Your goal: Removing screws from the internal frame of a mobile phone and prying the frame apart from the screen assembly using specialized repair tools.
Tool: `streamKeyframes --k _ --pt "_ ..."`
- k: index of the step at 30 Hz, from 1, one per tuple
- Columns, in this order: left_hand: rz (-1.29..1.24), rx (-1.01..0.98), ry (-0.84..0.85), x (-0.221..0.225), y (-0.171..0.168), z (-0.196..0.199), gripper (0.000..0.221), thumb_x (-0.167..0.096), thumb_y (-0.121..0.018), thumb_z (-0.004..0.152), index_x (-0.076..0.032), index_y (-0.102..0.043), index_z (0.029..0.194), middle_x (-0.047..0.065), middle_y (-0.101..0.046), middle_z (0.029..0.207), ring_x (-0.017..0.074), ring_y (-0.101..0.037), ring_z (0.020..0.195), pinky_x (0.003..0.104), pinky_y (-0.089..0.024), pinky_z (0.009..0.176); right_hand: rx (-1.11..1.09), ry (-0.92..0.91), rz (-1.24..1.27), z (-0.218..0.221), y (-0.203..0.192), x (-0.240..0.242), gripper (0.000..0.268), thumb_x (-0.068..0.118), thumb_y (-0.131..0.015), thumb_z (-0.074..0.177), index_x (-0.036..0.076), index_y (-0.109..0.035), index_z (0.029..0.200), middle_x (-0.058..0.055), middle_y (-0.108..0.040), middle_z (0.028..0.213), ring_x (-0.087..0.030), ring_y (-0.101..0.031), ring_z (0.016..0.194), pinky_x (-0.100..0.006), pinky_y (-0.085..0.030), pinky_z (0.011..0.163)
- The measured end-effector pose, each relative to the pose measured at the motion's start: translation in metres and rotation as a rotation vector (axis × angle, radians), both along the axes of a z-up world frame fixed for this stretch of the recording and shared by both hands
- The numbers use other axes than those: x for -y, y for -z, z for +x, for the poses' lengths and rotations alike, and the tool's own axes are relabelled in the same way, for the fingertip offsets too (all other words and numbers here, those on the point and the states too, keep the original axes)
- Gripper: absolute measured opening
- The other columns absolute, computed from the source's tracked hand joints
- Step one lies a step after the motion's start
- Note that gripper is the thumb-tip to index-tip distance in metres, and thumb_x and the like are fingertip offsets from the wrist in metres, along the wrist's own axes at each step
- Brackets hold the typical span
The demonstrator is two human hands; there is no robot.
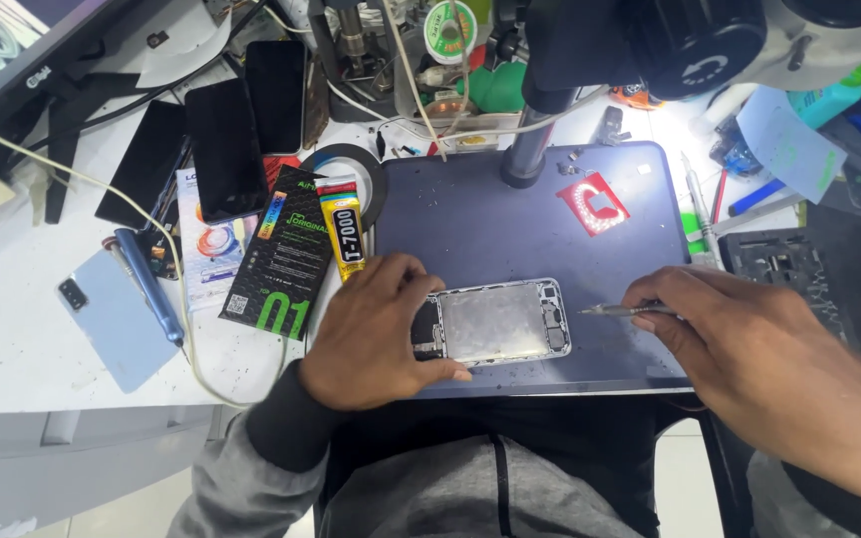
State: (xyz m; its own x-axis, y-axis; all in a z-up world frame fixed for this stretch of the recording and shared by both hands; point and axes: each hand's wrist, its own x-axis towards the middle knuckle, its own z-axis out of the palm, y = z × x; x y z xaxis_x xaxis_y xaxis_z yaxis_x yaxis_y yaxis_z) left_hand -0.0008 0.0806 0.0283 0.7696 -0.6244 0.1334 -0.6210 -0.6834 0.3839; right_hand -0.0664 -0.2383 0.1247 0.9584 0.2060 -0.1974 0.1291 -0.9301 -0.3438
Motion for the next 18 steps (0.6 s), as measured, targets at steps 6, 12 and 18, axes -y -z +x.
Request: streamKeyframes --k 6,12,18 --pt "0.002 -0.291 -0.128 0.009 -0.004 -0.002 0.085 -0.050 -0.100 0.056 -0.017 -0.043 0.109 0.007 -0.068 0.093 0.0320 -0.068 0.086 0.047 -0.049 0.070 -0.032 0.097 -0.042 -0.003 -0.005 -0.001 0.021 0.029 -0.058 0.096 0.023 -0.068 0.113 0.006 -0.080 0.105 -0.018 -0.079 0.093 -0.037 -0.055 0.084" --pt "-0.371 -0.360 -0.221 0.001 -0.050 0.007 0.073 -0.032 -0.101 0.056 -0.030 -0.057 0.115 0.000 -0.084 0.089 0.0114 -0.070 0.060 0.026 -0.050 0.068 0.262 0.132 0.043 -0.017 -0.020 0.009 0.018 0.022 -0.069 0.090 0.017 -0.074 0.106 0.006 -0.080 0.094 -0.018 -0.065 0.054 -0.034 -0.050 0.063" --pt "-1.105 -0.600 -0.119 0.028 -0.054 0.002 0.068 -0.003 -0.093 0.068 -0.014 -0.055 0.123 0.006 -0.078 0.074 0.0046 -0.060 0.062 0.020 -0.047 0.058 0.435 0.269 0.028 -0.019 -0.030 0.022 0.014 0.019 -0.072 0.090 0.016 -0.078 0.101 0.004 -0.078 0.069 -0.013 -0.054 0.041 -0.028 -0.043 0.048"
